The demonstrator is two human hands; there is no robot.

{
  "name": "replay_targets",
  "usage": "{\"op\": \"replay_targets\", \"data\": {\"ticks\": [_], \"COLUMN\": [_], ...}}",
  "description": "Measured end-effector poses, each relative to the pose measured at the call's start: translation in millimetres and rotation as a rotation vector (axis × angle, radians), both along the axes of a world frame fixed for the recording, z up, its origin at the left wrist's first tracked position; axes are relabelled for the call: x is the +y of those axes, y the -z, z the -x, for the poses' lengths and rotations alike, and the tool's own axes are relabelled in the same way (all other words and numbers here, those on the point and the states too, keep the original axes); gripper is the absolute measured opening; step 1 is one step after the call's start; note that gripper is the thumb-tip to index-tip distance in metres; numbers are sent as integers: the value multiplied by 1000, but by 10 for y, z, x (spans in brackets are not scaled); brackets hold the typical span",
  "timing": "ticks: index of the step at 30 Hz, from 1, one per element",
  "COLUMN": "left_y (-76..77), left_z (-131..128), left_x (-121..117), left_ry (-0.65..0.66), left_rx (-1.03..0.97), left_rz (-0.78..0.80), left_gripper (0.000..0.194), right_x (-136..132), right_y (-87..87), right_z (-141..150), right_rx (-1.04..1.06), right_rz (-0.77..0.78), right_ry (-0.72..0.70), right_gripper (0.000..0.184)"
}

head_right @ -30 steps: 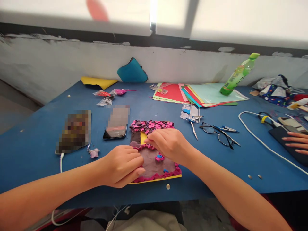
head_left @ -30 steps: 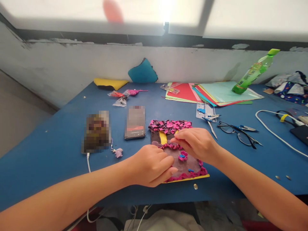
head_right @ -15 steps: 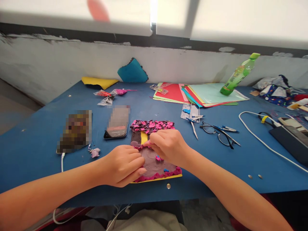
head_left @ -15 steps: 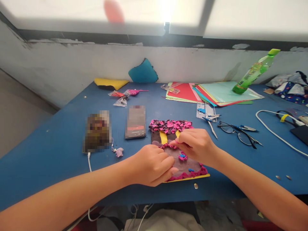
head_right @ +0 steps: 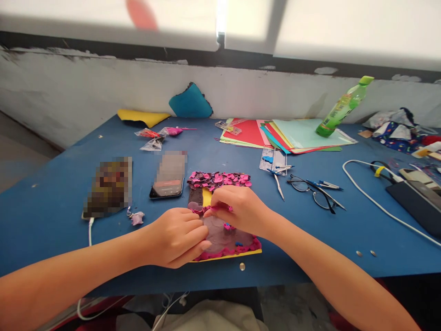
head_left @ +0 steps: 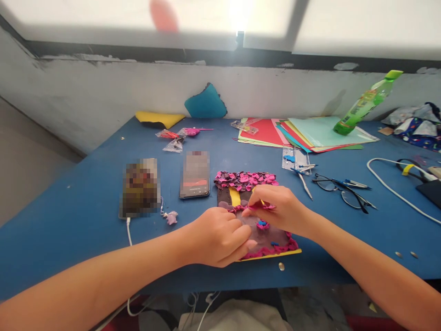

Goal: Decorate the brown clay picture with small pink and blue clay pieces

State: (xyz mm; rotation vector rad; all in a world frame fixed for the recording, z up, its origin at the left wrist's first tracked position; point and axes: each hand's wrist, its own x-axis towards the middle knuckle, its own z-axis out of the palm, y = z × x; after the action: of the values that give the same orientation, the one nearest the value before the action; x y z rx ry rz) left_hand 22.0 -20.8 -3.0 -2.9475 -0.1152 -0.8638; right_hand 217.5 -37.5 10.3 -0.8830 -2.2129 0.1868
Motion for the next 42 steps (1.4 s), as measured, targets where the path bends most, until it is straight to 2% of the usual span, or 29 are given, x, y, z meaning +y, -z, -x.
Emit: {"op": "replay_targets", "data": {"ticks": [3,6,11,17,22,27,35,40,42], "left_y": [-2,-6,-31,-88,-83,-58,-41,-54,-70], "left_z": [2,4,9,10,-11,-19,-10,-14,-20], "left_x": [0,0,-4,-10,15,43,46,65,83], "left_ry": [0,-3,-63,-48,29,17,16,-84,-151], "left_rx": [-2,-11,-156,-376,-353,-355,-330,-380,-397], "left_rz": [-11,17,134,306,444,593,628,717,758], "left_gripper": [41,41,46,17,16,20,20,20,20], "right_x": [1,1,-6,-3,7,9,11,-26,-30], "right_y": [-21,-44,-50,-38,-24,-5,14,-39,-59], "right_z": [-11,-28,-43,-46,-37,-33,-14,-2,-15], "right_rx": [31,32,-6,-37,-53,-78,-100,-58,-24], "right_rz": [90,101,10,-65,-60,-57,-67,0,50], "right_ry": [-18,-19,-35,-27,-33,-36,-27,-13,-10], "right_gripper": [5,13,10,15,15,11,19,41,34]}}
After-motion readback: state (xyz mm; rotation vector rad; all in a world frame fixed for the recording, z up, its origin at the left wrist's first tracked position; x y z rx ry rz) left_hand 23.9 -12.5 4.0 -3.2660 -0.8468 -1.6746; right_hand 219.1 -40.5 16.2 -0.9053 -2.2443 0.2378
